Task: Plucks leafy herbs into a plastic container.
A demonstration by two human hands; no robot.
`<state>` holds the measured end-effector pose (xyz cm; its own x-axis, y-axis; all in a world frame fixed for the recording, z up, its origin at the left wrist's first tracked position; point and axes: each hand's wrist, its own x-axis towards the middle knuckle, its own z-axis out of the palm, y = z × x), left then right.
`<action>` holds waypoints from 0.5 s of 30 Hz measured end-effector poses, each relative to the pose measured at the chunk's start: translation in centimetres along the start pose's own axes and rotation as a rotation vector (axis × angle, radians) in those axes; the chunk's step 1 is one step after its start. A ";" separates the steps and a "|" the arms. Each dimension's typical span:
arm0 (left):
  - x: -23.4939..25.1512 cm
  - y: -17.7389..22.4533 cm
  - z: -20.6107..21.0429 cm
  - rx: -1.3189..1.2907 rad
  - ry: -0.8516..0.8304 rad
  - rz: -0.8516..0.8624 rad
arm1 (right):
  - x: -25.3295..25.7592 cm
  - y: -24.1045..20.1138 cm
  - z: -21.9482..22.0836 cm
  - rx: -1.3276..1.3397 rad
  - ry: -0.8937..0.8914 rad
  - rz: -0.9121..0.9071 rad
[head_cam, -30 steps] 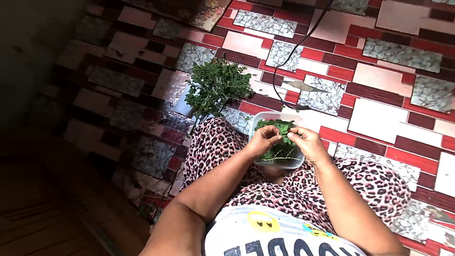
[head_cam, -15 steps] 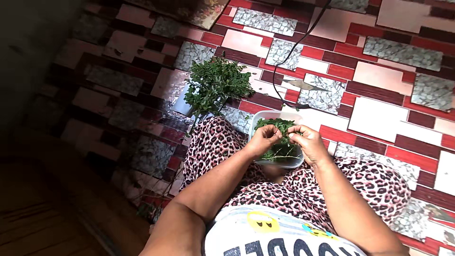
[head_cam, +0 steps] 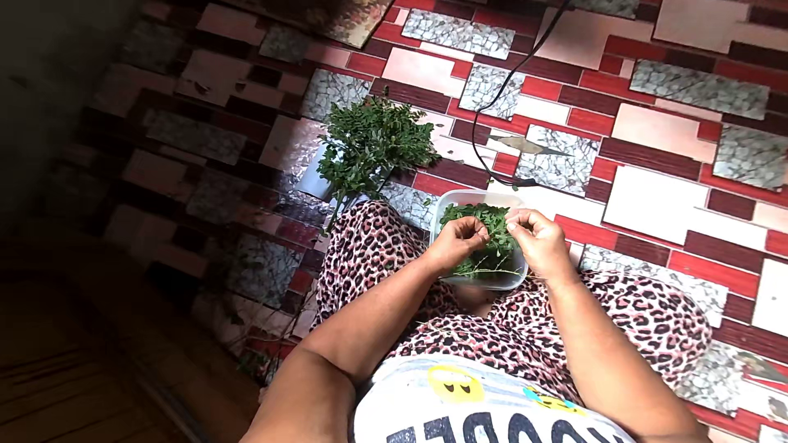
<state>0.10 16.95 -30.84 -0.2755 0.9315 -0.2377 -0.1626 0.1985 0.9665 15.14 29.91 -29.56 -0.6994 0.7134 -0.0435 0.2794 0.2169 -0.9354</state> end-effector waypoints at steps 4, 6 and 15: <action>-0.1 0.1 0.0 0.033 -0.004 0.010 | -0.2 0.2 0.5 -0.152 -0.051 -0.207; -0.1 0.1 0.0 0.057 -0.007 0.009 | -0.2 0.3 1.0 -0.201 -0.073 -0.228; 0.0 0.2 0.2 0.105 -0.008 0.029 | -0.1 0.7 1.8 -0.133 -0.107 -0.293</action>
<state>0.26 17.00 -30.66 -0.2714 0.9395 -0.2091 -0.0544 0.2020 0.9779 14.23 28.80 -30.84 -0.8259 0.5353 0.1768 0.1347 0.4919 -0.8602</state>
